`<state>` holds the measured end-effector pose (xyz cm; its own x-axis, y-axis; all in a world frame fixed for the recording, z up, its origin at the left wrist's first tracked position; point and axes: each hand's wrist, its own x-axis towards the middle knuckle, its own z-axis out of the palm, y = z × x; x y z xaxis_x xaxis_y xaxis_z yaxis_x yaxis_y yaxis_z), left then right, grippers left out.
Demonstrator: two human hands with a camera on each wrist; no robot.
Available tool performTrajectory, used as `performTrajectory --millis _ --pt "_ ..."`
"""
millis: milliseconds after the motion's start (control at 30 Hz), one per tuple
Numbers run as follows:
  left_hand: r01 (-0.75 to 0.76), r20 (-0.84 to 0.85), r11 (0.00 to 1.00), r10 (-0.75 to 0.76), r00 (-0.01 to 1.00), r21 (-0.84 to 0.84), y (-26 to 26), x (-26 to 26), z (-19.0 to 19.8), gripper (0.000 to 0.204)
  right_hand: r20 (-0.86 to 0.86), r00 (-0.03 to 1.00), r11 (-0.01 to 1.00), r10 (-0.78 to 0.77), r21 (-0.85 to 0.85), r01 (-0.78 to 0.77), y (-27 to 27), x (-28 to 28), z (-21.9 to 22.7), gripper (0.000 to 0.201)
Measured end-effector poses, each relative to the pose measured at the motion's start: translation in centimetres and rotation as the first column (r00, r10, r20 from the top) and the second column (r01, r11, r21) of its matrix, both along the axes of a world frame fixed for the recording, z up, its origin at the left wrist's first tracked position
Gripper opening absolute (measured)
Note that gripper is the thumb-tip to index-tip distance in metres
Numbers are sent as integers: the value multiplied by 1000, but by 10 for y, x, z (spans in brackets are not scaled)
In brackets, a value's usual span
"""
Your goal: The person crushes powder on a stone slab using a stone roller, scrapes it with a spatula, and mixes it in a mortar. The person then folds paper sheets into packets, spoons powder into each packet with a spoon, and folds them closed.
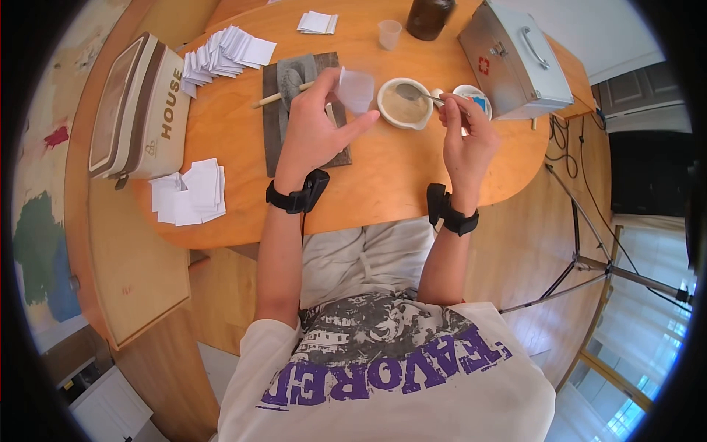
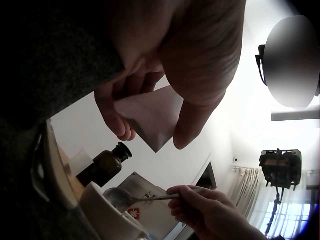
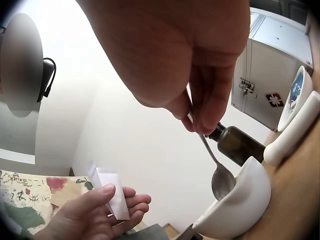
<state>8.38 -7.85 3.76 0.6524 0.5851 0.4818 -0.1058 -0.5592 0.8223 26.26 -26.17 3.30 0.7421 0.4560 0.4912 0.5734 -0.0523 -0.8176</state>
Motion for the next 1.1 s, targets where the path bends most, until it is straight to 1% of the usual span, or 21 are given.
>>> performTrajectory --millis 200,267,300,333,367,400,467,533,600,667,700,900,1067,1100 --pt "3 -9 1000 -3 1000 -1 1 0 -1 56 6 1000 999 -5 -49 6 -3 1 -2 16" --pt "4 -10 1000 -4 1000 0 0 -2 3 56 -150 988 999 -40 -4 40 -2 1 -6 19" --pt "20 -67 999 -22 997 -35 -2 -5 7 55 -151 988 999 -39 -5 38 -3 2 -7 19" --pt "34 -123 997 -42 991 -70 -3 -7 10 53 -206 976 998 -64 4 66 -4 4 -8 21" --pt "32 -125 997 -41 991 -69 -2 -7 10 53 -260 961 995 -89 10 94 -4 5 -9 23" --pt "26 -133 997 -34 991 -68 -2 -7 9 53 -261 961 996 -87 11 93 -4 5 -9 23" --pt "19 -139 998 -28 990 -66 -2 -5 6 54 -393 913 984 -107 90 154 -4 6 -6 26" --pt "1 4 1000 -1 1000 5 0 1 1 59 -401 909 983 -117 83 163 -4 7 -4 26" --pt "-5 -9 1000 5 1000 14 1 0 -1 59 -409 904 982 -126 75 171 -5 9 -2 27" --pt "-14 -24 1000 14 1000 24 2 0 -1 60 -444 891 976 -98 130 173 -5 9 1 28" --pt "-6 -23 1000 6 1000 31 2 0 -1 61 -445 891 977 -96 129 170 -5 8 3 28" --pt "-23 -30 999 24 999 42 2 0 -4 65 -476 879 967 -37 203 151 -1 -12 44 28" --pt "-46 -24 998 47 999 46 -1 -1 2 65 -460 888 960 -3 248 132 3 -32 74 28" --pt "-40 -73 999 41 997 14 -3 -2 5 59 -459 888 960 -3 248 131 3 -35 78 28"
